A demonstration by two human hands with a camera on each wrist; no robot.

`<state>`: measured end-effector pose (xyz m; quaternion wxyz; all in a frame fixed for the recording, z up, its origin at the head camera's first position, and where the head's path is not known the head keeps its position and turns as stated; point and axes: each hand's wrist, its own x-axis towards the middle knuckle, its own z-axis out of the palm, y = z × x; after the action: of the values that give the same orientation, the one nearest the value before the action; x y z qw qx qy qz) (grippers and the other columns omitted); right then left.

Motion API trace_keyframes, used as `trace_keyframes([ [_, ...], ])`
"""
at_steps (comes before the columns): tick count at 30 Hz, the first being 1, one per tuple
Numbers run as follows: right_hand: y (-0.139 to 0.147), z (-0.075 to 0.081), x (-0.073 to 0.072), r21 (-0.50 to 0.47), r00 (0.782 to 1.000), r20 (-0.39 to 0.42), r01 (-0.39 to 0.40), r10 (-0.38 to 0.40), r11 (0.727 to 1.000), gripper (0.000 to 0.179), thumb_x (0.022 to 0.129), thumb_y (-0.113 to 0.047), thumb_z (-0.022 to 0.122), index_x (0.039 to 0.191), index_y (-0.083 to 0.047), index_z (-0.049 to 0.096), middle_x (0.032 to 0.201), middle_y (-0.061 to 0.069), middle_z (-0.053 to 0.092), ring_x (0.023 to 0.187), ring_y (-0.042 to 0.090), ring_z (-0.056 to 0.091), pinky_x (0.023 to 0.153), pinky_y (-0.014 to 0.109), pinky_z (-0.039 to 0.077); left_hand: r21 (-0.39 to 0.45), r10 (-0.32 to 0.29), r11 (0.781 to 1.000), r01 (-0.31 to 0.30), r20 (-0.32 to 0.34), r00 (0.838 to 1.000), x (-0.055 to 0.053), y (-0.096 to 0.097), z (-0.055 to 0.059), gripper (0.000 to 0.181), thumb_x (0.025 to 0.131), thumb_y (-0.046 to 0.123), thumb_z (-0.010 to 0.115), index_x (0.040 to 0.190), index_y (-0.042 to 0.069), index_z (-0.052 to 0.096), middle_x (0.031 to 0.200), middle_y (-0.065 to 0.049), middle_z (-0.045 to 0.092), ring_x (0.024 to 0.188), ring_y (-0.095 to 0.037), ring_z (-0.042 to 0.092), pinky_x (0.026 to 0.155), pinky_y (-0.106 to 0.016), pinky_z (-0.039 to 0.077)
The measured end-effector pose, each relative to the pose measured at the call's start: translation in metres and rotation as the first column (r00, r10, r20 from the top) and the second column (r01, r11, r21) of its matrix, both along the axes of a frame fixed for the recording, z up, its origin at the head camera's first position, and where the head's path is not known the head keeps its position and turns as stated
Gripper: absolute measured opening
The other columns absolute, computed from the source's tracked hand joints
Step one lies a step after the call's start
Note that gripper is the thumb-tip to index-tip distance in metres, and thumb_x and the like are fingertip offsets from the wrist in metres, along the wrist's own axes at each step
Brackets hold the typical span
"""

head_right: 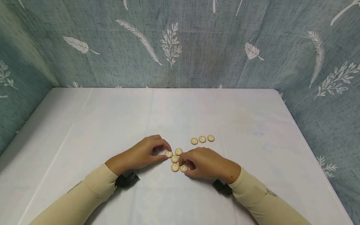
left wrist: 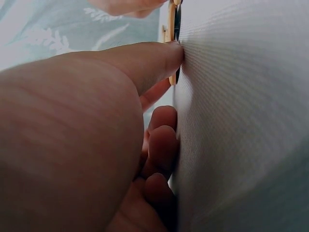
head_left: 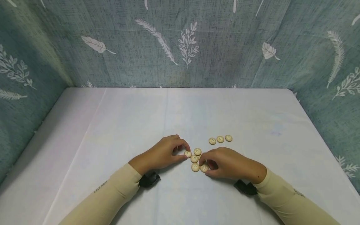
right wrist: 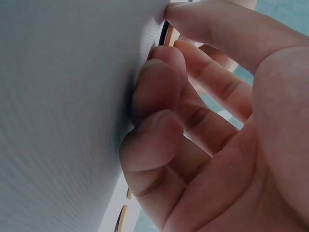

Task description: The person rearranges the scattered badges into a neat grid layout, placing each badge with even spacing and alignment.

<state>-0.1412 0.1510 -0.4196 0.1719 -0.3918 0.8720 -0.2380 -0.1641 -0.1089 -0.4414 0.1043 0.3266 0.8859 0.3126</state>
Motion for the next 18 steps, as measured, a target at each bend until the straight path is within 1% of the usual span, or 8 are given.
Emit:
trace_keyframes([
  [6, -0.0003, -0.0007, 0.0004, 0.001, 1.0, 0.011, 0.002, -0.002, 1.0, 0.015, 0.088, -0.018, 0.075, 0.101, -0.022, 0.069, 0.071, -0.018, 0.053, 0.064, -0.004, 0.048, 0.06, 0.017, 0.043, -0.005, -0.001, 1.0, 0.001, 0.013, 1.0, -0.0002, -0.0002, 0.0003, 0.018, 0.089, 0.025, 0.077, 0.106, 0.025, 0.07, 0.091, 0.009, 0.057, 0.086, -0.007, 0.051, 0.076, -0.023, 0.044],
  [11, -0.0005, 0.0002, -0.0009, 0.017, 1.0, 0.003, 0.016, -0.016, 1.0, 0.014, 0.088, -0.019, 0.075, 0.1, -0.023, 0.068, 0.069, -0.018, 0.052, 0.062, -0.004, 0.047, 0.059, 0.017, 0.043, 0.003, 0.001, 1.0, -0.001, -0.01, 1.0, -0.0018, 0.0001, 0.0013, 0.018, 0.089, 0.024, 0.078, 0.105, 0.025, 0.07, 0.091, 0.009, 0.057, 0.085, -0.007, 0.05, 0.076, -0.024, 0.044],
  [16, -0.0005, -0.0001, -0.0011, 0.017, 1.0, 0.021, 0.015, -0.015, 1.0, 0.014, 0.088, -0.019, 0.074, 0.098, -0.023, 0.066, 0.068, -0.019, 0.051, 0.061, -0.005, 0.046, 0.058, 0.017, 0.042, -0.004, 0.008, 1.0, -0.008, 0.015, 1.0, -0.0015, 0.0004, 0.0017, 0.018, 0.089, 0.025, 0.077, 0.105, 0.025, 0.07, 0.091, 0.009, 0.057, 0.086, -0.007, 0.05, 0.077, -0.024, 0.044],
  [18, -0.0003, -0.0001, -0.0011, 0.013, 1.0, 0.022, 0.013, -0.014, 1.0, 0.014, 0.087, -0.019, 0.075, 0.097, -0.023, 0.065, 0.067, -0.019, 0.051, 0.061, -0.006, 0.046, 0.058, 0.017, 0.042, -0.008, 0.006, 1.0, -0.006, 0.014, 1.0, -0.0015, 0.0006, 0.0017, 0.018, 0.089, 0.025, 0.077, 0.105, 0.025, 0.07, 0.091, 0.009, 0.056, 0.086, -0.007, 0.05, 0.077, -0.023, 0.044],
])
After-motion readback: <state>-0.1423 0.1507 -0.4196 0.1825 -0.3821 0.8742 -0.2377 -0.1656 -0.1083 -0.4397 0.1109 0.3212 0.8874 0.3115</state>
